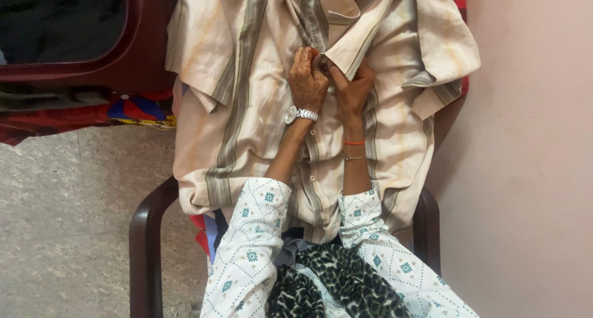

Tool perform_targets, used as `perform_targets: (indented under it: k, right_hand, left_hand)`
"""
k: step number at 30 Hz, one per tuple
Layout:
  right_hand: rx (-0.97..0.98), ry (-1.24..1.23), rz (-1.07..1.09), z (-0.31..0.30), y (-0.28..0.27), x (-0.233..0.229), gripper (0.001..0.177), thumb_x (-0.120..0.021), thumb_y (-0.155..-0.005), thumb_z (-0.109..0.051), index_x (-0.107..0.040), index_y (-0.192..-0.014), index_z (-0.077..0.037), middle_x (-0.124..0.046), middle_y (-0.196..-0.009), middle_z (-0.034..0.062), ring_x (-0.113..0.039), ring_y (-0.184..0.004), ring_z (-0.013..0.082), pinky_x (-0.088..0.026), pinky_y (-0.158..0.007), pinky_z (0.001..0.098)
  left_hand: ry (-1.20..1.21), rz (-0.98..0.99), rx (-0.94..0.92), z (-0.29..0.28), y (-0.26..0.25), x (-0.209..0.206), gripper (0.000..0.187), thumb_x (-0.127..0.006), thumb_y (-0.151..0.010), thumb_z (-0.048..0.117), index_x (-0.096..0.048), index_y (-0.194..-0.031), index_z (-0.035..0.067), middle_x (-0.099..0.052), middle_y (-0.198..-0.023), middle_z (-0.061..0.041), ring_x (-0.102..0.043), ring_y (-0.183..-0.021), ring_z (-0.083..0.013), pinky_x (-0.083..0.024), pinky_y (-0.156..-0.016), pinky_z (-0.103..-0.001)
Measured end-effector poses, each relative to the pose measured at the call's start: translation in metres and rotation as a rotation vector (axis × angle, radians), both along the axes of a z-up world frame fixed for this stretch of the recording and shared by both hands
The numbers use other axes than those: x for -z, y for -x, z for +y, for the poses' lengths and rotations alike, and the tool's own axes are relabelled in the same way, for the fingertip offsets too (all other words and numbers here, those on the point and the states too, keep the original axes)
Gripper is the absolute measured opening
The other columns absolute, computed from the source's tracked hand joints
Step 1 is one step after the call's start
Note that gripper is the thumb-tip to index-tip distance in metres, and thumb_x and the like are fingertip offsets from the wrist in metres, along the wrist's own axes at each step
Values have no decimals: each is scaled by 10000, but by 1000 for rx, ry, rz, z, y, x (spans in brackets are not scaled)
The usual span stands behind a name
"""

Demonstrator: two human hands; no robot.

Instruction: The person folds clothes including shirts and trousers by hand on a chair and places them into an open suitcase.

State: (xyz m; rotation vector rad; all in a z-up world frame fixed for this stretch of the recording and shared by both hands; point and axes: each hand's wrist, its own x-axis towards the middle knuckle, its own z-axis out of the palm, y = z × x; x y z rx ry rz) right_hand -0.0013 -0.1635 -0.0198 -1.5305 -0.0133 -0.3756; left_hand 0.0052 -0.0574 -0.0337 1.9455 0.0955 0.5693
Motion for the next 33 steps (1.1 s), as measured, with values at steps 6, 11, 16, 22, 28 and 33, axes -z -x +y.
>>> perform_targets:
  k: [6, 11, 16, 22, 28, 33]
  right_hand:
    - [-38, -84, 35, 10, 2, -15, 214, -809, -884, 7, -713, -1073, 38, -769, -1001, 74, -724, -896, 120, -605, -802, 269]
    - [-29, -135, 77, 6, 4, -4, 175, -818, -921, -9, -732, -1061, 51, -759, -988, 78, -702, -866, 124, -578, -761, 277]
    - [45, -194, 185, 7, 3, -3, 192, -822, -876, -47, -727, -1020, 39, -777, -966, 77, -760, -836, 152, -635, -747, 298]
    - [-54, 38, -88, 16, 7, -22, 244, -838, -924, -49, -706, -1095, 64, -714, -1078, 92, -702, -961, 158, -570, -838, 314]
    - [125, 514, -133, 24, 21, -38, 232, -808, -938, -125, -747, -1100, 30, -729, -1127, 140, -762, -942, 236, -594, -807, 365]
    - [178, 651, -180, 27, 22, -32, 245, -796, -912, -108, -737, -1097, 42, -702, -1128, 196, -740, -850, 310, -568, -759, 399]
  left_hand:
    - [-79, -157, -64, 1, -3, 6, 147, -586, -972, 118, -656, -1018, -4, -659, -1054, -233, -639, -1023, -449, -512, -902, -500]
    - [120, -54, -4, 4, 8, -18, 171, -620, -1015, 155, -673, -991, -5, -669, -960, -194, -688, -877, -396, -544, -781, -447]
    - [119, -142, 1, 8, 11, -35, 220, -658, -985, 211, -681, -926, 0, -672, -905, -173, -688, -796, -368, -546, -722, -432]
    - [96, 21, -112, 4, 1, -15, 288, -634, -1004, 257, -678, -871, 5, -681, -845, -156, -668, -757, -364, -499, -711, -454]
    - [67, 99, -150, 3, -9, -2, 299, -635, -970, 287, -687, -836, 24, -696, -858, -150, -675, -820, -370, -481, -780, -466]
    - [94, 149, -171, 3, -13, 7, 227, -664, -912, 247, -709, -831, 39, -726, -870, -154, -682, -833, -376, -474, -802, -481]
